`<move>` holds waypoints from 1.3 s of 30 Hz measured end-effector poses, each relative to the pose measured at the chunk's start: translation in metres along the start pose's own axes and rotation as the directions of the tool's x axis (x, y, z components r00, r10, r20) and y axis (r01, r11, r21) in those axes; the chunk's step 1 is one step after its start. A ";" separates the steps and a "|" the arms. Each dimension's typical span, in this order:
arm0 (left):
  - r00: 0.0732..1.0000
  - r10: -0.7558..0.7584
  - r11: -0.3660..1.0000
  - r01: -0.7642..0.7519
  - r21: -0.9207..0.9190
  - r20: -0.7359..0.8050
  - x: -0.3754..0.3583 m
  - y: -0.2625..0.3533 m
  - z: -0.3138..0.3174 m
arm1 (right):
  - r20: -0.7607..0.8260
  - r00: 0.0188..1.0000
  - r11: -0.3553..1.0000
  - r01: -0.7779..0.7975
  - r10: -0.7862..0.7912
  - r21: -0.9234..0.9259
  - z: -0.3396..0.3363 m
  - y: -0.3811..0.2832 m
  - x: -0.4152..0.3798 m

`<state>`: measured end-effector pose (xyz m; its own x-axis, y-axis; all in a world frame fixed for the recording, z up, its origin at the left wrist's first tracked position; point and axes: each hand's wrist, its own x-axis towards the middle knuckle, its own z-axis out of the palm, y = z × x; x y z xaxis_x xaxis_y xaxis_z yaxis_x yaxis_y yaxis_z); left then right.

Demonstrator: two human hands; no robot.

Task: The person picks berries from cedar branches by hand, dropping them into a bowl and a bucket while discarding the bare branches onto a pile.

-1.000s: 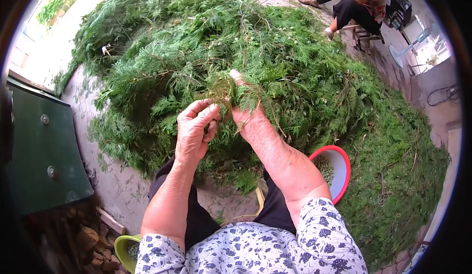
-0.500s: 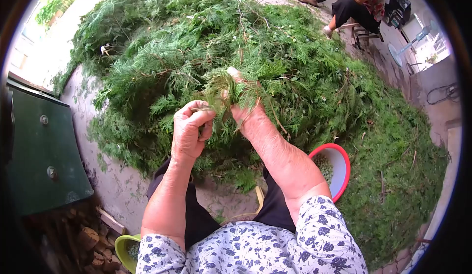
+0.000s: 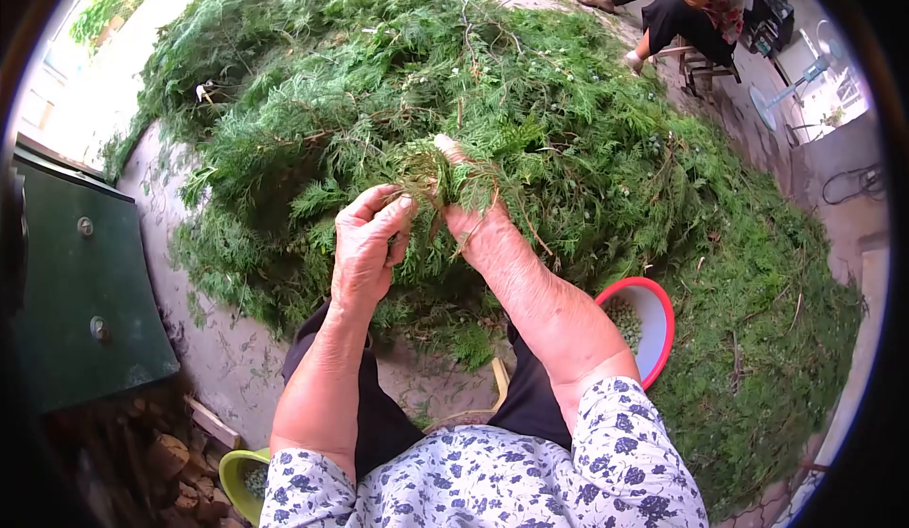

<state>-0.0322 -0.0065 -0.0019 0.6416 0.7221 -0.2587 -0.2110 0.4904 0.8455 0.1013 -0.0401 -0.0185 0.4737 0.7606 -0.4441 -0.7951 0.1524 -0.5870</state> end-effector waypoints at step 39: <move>0.990 -0.023 0.998 0.015 -0.056 -0.136 -0.025 0.047 -0.071 | 0.540 0.679 -0.133 0.556 -0.497 -0.821 0.008 0.008 0.000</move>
<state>-0.1110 0.0334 0.0114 0.5403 0.7702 -0.3389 -0.2423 0.5281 0.8139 0.0916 -0.0339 -0.0176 0.5120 0.7818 0.3557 0.6799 -0.1158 -0.7241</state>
